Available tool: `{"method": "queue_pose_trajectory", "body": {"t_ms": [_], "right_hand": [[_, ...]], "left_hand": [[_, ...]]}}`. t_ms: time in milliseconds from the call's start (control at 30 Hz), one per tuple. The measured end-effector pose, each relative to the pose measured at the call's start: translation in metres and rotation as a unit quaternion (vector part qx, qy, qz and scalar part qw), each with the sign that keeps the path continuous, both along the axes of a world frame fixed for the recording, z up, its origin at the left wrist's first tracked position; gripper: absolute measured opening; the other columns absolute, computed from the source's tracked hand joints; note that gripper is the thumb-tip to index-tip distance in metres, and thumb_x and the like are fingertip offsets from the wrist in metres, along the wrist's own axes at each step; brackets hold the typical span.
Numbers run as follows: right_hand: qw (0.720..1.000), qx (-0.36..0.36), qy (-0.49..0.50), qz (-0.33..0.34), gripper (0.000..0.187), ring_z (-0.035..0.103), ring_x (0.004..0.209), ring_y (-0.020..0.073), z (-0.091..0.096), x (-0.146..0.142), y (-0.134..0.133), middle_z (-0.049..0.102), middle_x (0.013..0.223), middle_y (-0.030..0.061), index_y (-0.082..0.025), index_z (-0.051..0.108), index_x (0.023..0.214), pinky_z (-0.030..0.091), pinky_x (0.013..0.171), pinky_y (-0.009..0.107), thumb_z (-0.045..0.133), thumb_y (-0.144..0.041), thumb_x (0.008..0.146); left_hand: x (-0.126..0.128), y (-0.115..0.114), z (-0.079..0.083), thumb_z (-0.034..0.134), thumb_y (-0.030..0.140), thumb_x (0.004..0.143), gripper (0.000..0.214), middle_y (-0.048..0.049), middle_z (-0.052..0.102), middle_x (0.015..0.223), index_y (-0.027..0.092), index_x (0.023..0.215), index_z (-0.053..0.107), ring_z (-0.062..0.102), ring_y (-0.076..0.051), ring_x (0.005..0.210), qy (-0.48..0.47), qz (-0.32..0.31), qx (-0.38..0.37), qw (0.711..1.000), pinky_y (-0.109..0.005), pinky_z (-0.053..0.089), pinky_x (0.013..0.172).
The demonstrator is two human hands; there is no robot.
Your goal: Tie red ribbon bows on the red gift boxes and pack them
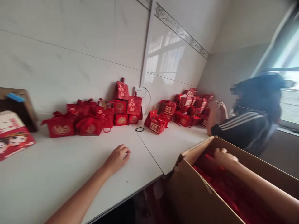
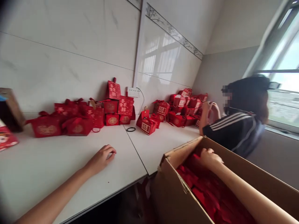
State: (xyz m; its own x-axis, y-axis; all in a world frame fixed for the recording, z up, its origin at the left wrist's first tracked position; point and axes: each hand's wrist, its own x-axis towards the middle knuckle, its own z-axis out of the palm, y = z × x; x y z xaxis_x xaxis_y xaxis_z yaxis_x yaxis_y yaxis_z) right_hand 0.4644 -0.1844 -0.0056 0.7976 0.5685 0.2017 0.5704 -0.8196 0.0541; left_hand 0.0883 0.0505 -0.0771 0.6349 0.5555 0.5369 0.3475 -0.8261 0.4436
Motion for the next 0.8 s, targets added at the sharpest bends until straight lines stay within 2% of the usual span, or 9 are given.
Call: {"method": "queue_pose_trajectory", "body": {"t_ms": [67,167,233,300,367,433,500,633,800], "right_hand": [[0.995,-0.082,-0.049,0.035,0.026,0.060,0.093,0.0444,0.031,-0.017,0.018,0.056,0.102,0.0301,-0.006,0.058,0.097,0.044,0.068,0.050,0.051,-0.026,0.083],[0.983,-0.085,-0.080,0.138,0.032,0.062,0.092,0.0381,0.065,-0.064,0.050,0.058,0.102,0.0223,-0.008,0.053,0.106,0.045,0.070,0.046,0.035,-0.029,0.090],[0.971,-0.072,-0.096,0.208,0.032,0.063,0.088,0.0342,0.071,-0.103,0.071,0.060,0.101,0.0178,-0.012,0.052,0.107,0.046,0.066,0.042,0.032,-0.031,0.091],[0.946,-0.066,-0.085,0.307,0.033,0.062,0.092,0.0310,0.065,-0.143,0.090,0.058,0.110,0.0164,-0.014,0.051,0.112,0.047,0.067,0.038,0.034,-0.032,0.090],[0.918,-0.087,-0.035,0.385,0.035,0.062,0.092,0.0293,0.051,-0.176,0.106,0.059,0.111,0.0153,-0.014,0.051,0.114,0.047,0.071,0.037,0.037,-0.034,0.089],[0.894,-0.116,0.009,0.432,0.033,0.063,0.089,0.0302,0.034,-0.199,0.117,0.061,0.107,0.0147,-0.013,0.054,0.110,0.046,0.070,0.039,0.040,-0.034,0.088],[0.872,-0.126,0.032,0.471,0.031,0.062,0.090,0.0319,0.020,-0.211,0.123,0.061,0.104,0.0152,-0.013,0.056,0.107,0.046,0.070,0.040,0.042,-0.031,0.086],[0.837,-0.150,0.066,0.523,0.028,0.061,0.092,0.0329,0.008,-0.211,0.122,0.062,0.103,0.0155,-0.012,0.058,0.105,0.046,0.074,0.044,0.045,-0.026,0.084],[0.860,-0.140,0.086,0.483,0.027,0.062,0.090,0.0335,0.015,-0.203,0.119,0.064,0.098,0.0146,-0.012,0.060,0.099,0.046,0.072,0.045,0.043,-0.027,0.086]], "left_hand": [[0.000,-0.007,0.001,0.043,0.019,0.077,0.017,-0.0042,0.061,0.082,0.020,0.075,0.060,0.057,-0.019,0.082,0.023,0.020,-0.012,0.999,-0.033,0.047,0.077],[0.002,-0.011,0.000,0.046,0.017,0.077,0.015,-0.0031,0.061,0.085,0.020,0.078,0.060,0.057,-0.018,0.085,0.012,0.047,-0.041,0.998,-0.034,0.047,0.079],[0.000,-0.003,-0.001,0.052,0.017,0.073,0.012,-0.0013,0.061,0.087,0.022,0.081,0.059,0.057,-0.017,0.089,-0.062,0.102,-0.069,0.990,-0.032,0.047,0.083],[-0.006,0.014,-0.001,0.058,0.016,0.069,0.023,-0.0027,0.060,0.097,0.021,0.091,0.057,0.055,-0.018,0.099,-0.147,0.200,-0.089,0.965,-0.032,0.044,0.091],[-0.017,0.037,0.001,0.057,0.018,0.071,0.036,-0.0114,0.054,0.113,0.015,0.106,0.049,0.047,-0.024,0.114,-0.202,0.313,-0.097,0.923,-0.041,0.037,0.099],[-0.029,0.061,0.004,0.056,0.021,0.073,0.050,-0.0227,0.043,0.123,0.008,0.117,0.038,0.037,-0.033,0.123,-0.242,0.415,-0.112,0.870,-0.052,0.032,0.100],[-0.038,0.082,0.008,0.060,0.026,0.070,0.064,-0.0281,0.036,0.126,0.005,0.122,0.030,0.032,-0.038,0.125,-0.272,0.480,-0.130,0.824,-0.057,0.032,0.096],[-0.042,0.112,0.015,0.071,0.031,0.060,0.084,-0.0272,0.032,0.132,0.009,0.126,0.024,0.030,-0.040,0.127,-0.307,0.522,-0.149,0.782,-0.058,0.032,0.097],[-0.039,0.130,0.021,0.073,0.030,0.055,0.080,-0.0240,0.039,0.127,0.011,0.120,0.030,0.034,-0.040,0.126,-0.339,0.502,-0.171,0.777,-0.058,0.028,0.101]]}}
